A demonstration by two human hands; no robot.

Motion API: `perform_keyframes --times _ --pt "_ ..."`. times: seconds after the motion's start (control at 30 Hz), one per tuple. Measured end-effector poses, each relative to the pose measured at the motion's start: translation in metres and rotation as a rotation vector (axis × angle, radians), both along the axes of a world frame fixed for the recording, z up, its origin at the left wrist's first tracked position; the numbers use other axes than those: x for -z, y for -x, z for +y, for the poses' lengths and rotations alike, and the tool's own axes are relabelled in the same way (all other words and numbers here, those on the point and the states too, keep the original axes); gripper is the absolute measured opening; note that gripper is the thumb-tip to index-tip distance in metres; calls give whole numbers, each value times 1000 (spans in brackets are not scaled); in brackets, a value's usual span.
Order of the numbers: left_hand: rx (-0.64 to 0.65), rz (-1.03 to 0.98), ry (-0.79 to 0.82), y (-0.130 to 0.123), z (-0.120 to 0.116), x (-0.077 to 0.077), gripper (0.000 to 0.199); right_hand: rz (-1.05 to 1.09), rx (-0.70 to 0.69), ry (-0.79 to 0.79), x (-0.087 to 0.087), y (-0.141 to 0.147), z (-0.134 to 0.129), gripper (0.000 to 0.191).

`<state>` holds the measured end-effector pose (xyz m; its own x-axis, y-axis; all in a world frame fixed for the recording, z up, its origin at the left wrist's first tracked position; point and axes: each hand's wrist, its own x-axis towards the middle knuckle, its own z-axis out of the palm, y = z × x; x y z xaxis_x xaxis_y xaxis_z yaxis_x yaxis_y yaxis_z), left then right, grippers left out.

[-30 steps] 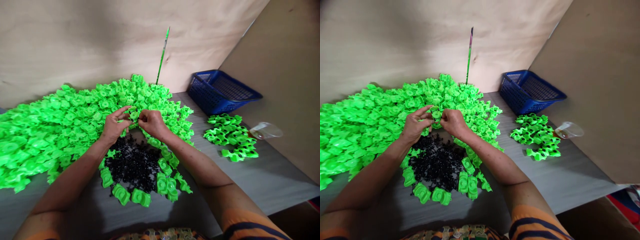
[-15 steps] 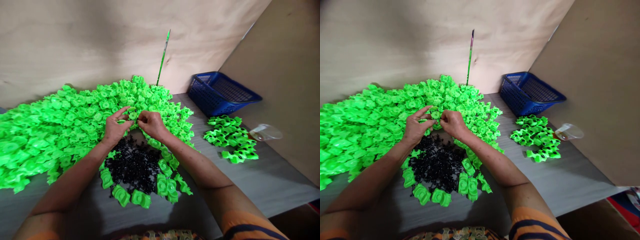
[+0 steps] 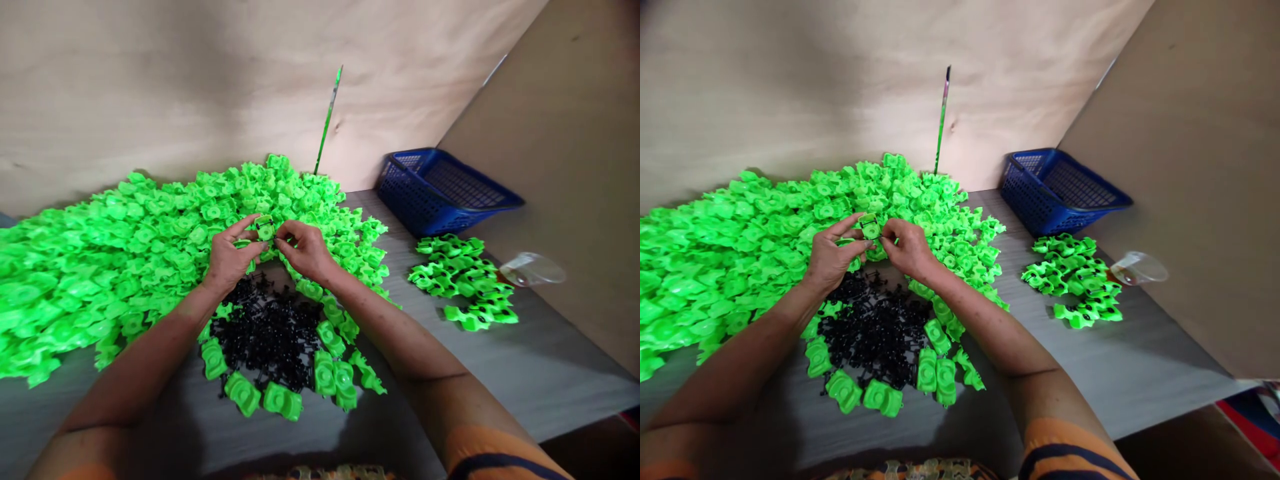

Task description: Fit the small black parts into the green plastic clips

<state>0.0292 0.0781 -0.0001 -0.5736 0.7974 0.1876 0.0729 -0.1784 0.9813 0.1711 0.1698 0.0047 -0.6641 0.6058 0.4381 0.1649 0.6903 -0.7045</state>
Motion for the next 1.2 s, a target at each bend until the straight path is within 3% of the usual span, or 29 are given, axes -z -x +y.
perform_keyframes --times 0.33,0.67,0.83,1.0,1.2 --pt "-17 -25 -16 -1 -2 -3 56 0 0 -56 6 3 -1 14" --pt "27 -139 -16 -1 -1 -8 62 92 -45 -5 11 5 3 16" --pt "89 -273 9 1 2 -8 64 213 -123 268 13 8 9 19" --pt "167 -368 76 2 3 -5 55 291 -146 645 17 12 6 55" --pt "200 -346 93 2 3 -2 42 305 -175 710 19 13 4 55"
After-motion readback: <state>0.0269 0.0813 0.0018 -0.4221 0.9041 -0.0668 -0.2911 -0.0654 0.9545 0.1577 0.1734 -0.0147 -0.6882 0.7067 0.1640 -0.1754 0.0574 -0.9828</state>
